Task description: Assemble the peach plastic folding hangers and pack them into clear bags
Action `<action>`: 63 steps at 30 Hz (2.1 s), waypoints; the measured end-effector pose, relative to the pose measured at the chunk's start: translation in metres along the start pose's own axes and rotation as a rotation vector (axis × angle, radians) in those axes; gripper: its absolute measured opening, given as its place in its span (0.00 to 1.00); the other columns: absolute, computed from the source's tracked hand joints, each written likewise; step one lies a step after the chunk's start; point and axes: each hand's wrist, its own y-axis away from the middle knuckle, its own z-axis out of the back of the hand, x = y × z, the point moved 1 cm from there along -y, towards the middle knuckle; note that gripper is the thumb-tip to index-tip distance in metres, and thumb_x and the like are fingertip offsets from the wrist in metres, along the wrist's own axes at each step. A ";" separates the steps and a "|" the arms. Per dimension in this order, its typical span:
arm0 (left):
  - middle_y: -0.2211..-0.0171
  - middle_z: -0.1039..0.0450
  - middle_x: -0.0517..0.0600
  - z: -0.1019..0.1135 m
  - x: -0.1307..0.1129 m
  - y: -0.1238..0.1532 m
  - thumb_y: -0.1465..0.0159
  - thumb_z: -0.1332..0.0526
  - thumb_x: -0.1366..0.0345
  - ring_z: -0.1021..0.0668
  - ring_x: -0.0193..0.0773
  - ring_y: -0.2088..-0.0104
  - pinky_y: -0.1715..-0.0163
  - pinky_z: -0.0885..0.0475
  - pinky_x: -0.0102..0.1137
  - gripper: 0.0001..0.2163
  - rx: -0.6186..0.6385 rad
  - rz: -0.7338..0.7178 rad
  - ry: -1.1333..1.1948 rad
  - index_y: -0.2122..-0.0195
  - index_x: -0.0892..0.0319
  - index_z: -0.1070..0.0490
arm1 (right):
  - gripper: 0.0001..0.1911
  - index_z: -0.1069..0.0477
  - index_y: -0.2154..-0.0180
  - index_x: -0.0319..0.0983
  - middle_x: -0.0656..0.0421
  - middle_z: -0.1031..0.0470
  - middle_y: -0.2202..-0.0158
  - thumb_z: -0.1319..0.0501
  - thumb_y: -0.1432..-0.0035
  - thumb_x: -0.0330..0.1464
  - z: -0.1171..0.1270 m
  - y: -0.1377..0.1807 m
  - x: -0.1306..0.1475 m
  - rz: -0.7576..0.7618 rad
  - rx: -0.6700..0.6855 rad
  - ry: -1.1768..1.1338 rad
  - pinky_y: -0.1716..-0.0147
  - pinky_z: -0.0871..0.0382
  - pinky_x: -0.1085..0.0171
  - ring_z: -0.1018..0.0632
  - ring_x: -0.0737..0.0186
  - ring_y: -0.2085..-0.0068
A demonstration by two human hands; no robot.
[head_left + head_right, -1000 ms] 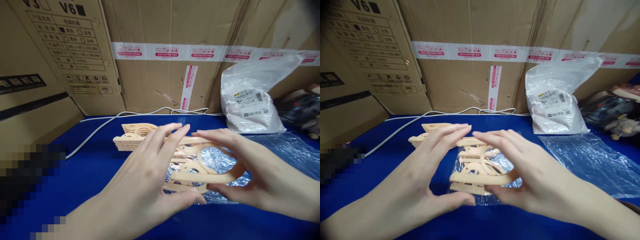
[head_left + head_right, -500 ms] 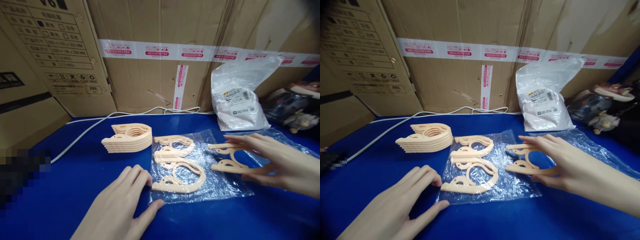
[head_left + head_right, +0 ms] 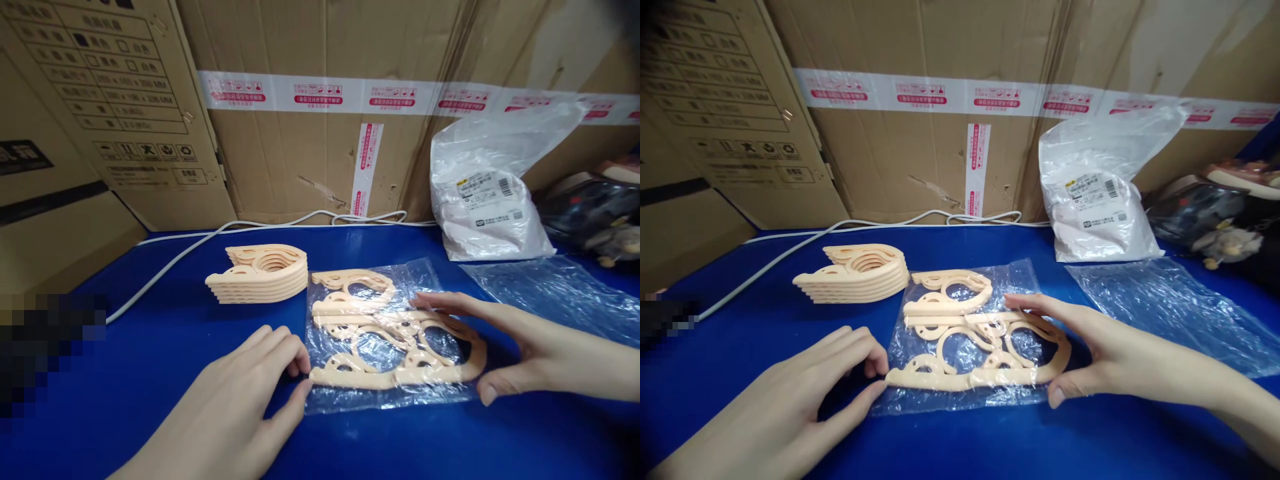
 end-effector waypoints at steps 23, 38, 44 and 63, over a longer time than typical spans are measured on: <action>0.66 0.27 0.46 -0.003 0.006 -0.005 0.32 0.46 0.59 0.24 0.39 0.65 0.69 0.33 0.30 0.08 0.031 -0.114 0.027 0.66 0.54 0.33 | 0.33 0.35 0.39 0.46 0.56 0.22 0.53 0.33 0.46 0.42 -0.019 -0.031 0.021 0.112 -0.122 0.002 0.58 0.25 0.59 0.22 0.53 0.56; 0.67 0.28 0.45 -0.005 0.004 -0.006 0.34 0.47 0.59 0.25 0.37 0.67 0.69 0.35 0.30 0.08 0.068 -0.006 0.090 0.67 0.54 0.33 | 0.29 0.34 0.42 0.45 0.56 0.22 0.52 0.34 0.44 0.42 -0.024 -0.031 0.024 0.133 -0.099 0.048 0.61 0.25 0.60 0.21 0.53 0.55; 0.69 0.28 0.43 -0.007 0.008 -0.007 0.35 0.44 0.61 0.25 0.35 0.69 0.71 0.36 0.28 0.06 0.025 -0.013 0.098 0.69 0.54 0.32 | 0.30 0.35 0.41 0.44 0.55 0.22 0.51 0.35 0.43 0.42 -0.024 -0.033 0.023 0.137 -0.082 0.041 0.61 0.25 0.61 0.21 0.53 0.54; 0.81 0.33 0.42 -0.006 0.008 -0.008 0.36 0.42 0.59 0.31 0.30 0.81 0.81 0.42 0.24 0.17 -0.052 -0.110 0.017 0.80 0.58 0.39 | 0.28 0.37 0.41 0.48 0.57 0.23 0.51 0.36 0.41 0.43 -0.031 -0.032 0.019 0.143 -0.106 0.124 0.63 0.26 0.63 0.21 0.57 0.58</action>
